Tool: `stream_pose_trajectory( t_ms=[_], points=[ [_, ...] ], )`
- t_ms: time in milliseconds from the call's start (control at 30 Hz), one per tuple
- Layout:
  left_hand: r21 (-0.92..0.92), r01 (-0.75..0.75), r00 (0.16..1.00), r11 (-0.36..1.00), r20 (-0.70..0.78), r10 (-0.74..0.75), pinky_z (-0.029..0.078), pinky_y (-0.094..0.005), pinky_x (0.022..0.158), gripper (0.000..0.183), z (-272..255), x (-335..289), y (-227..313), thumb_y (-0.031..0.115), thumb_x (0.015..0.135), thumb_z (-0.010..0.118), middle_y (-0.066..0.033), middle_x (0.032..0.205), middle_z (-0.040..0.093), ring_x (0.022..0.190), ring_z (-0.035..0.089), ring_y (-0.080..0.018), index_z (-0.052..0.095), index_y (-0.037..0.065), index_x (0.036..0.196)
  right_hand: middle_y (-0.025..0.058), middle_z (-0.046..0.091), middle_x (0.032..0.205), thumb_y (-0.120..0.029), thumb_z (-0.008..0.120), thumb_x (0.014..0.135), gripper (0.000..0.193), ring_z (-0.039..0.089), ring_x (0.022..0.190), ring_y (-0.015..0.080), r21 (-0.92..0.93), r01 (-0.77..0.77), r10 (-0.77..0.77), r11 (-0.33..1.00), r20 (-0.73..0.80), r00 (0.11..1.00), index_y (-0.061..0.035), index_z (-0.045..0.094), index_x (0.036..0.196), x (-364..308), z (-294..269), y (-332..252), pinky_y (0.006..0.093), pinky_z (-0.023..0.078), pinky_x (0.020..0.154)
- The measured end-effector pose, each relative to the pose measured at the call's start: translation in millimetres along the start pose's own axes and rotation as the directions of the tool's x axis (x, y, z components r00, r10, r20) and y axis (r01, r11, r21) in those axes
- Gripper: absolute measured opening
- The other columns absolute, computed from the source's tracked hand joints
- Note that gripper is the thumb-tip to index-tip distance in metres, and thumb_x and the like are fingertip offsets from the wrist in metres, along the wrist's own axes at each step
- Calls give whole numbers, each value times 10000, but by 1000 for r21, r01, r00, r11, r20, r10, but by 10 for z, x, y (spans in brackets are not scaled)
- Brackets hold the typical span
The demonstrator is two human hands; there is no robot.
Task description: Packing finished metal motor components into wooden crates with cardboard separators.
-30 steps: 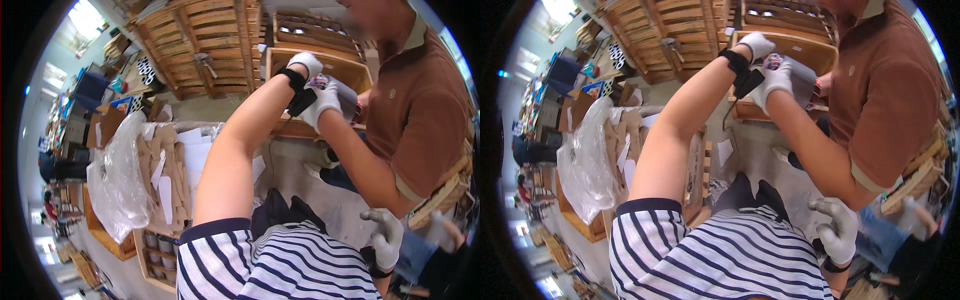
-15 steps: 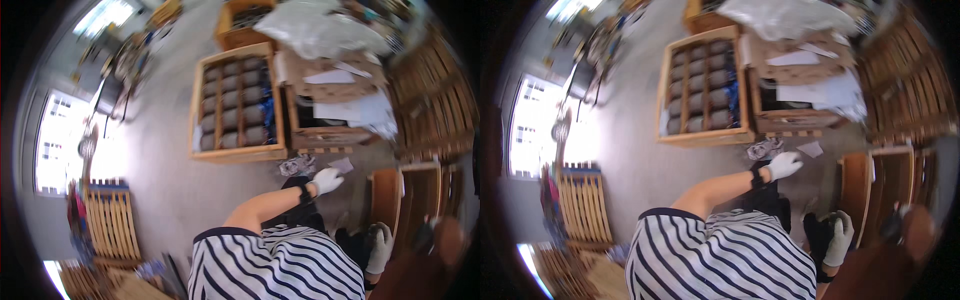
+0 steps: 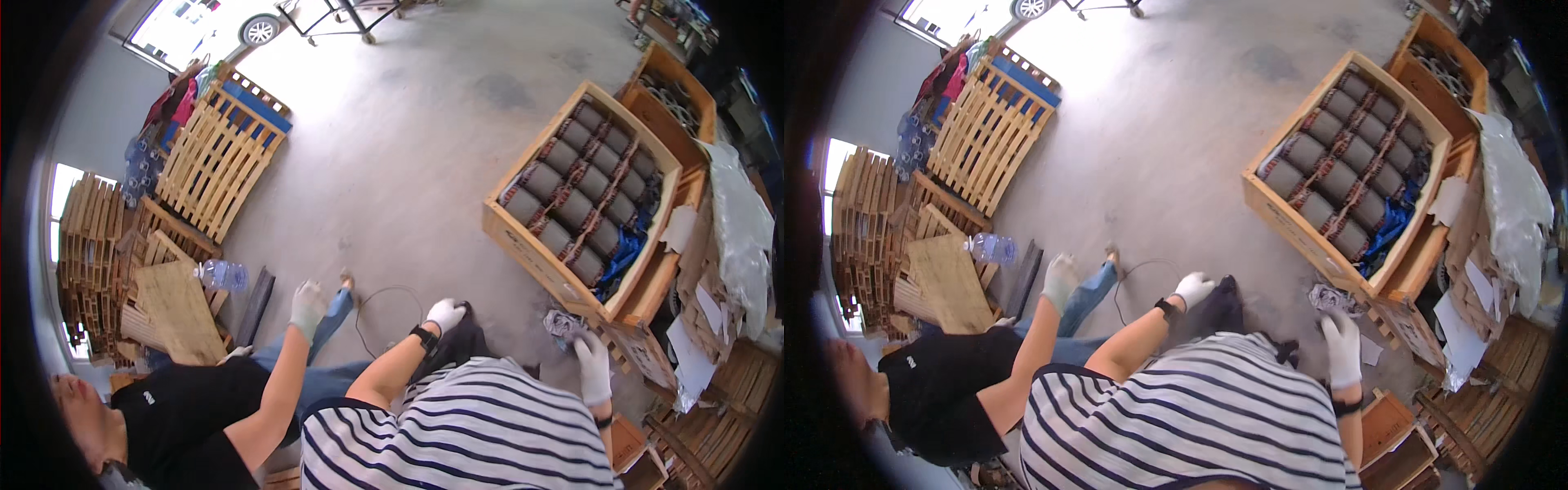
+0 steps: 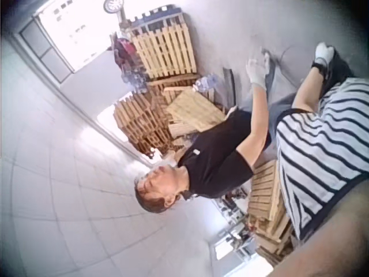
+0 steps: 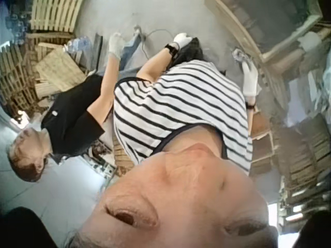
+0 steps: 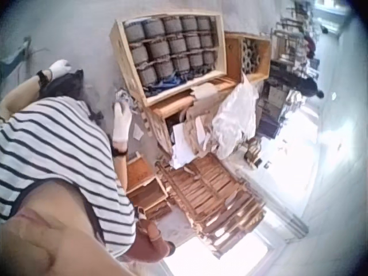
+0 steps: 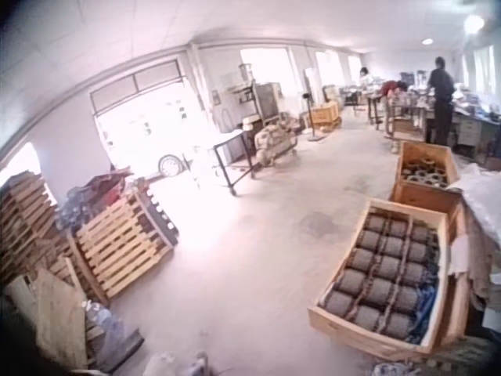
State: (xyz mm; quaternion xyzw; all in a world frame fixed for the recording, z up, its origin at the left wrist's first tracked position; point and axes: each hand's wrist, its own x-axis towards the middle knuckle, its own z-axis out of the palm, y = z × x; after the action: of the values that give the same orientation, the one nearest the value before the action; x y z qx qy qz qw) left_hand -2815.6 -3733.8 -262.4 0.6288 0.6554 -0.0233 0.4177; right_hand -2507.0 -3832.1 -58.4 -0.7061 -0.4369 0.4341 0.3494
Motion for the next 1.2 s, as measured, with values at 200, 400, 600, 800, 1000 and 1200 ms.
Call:
stream_pose_trajectory(
  t_ms=[200,400,600,800,1000,1200],
  points=[
    [-262,-215,977,941,-53,208,463,-401,828,354,-1415,604,781,291,799,508,-203,934,635,927,600,-345,618,21,1000,132,614,1015,-132,483,879,279,593,920,187,646,-183,-66,741,341,938,46,548,1083,1783,1309,-1432,310,463,832],
    [301,-752,501,587,-318,805,454,-386,813,333,-2413,1458,2054,162,736,600,-132,1001,597,953,564,-314,546,45,1043,96,587,1160,-392,414,930,445,518,1093,278,588,-807,-747,-53,513,423,-57,529,1199,3142,2626,-2639,458,351,973],
    [371,-870,199,325,-337,920,469,-369,769,338,-3582,2818,2692,135,689,627,-139,968,601,880,581,-309,555,40,1005,110,618,997,-365,442,925,382,557,972,267,557,-831,-603,-3,662,446,-37,563,1076,4519,3094,-3593,417,408,893],
    [180,-961,171,211,-213,962,466,-366,793,342,-4601,3835,3074,143,697,631,-143,985,602,900,581,-309,559,37,1014,114,624,920,-197,463,920,251,593,868,199,874,3,-411,485,225,884,5,555,1038,5931,2812,-4289,327,455,804],
    [-58,-995,81,79,-38,996,464,-363,818,346,-4909,4907,3321,150,705,635,-147,1002,602,920,581,-309,564,34,1023,66,617,887,-70,518,879,158,570,825,110,543,485,-498,686,-136,857,24,574,993,7670,2707,-4383,243,452,749],
    [-328,-945,-40,7,136,990,462,-360,843,351,-5573,6208,4217,158,713,640,-151,1019,603,941,581,-309,568,31,1032,34,602,803,-16,521,835,115,539,735,72,179,573,-442,800,-470,764,9,607,908,9088,1932,-4776,203,431,664]
  ],
)
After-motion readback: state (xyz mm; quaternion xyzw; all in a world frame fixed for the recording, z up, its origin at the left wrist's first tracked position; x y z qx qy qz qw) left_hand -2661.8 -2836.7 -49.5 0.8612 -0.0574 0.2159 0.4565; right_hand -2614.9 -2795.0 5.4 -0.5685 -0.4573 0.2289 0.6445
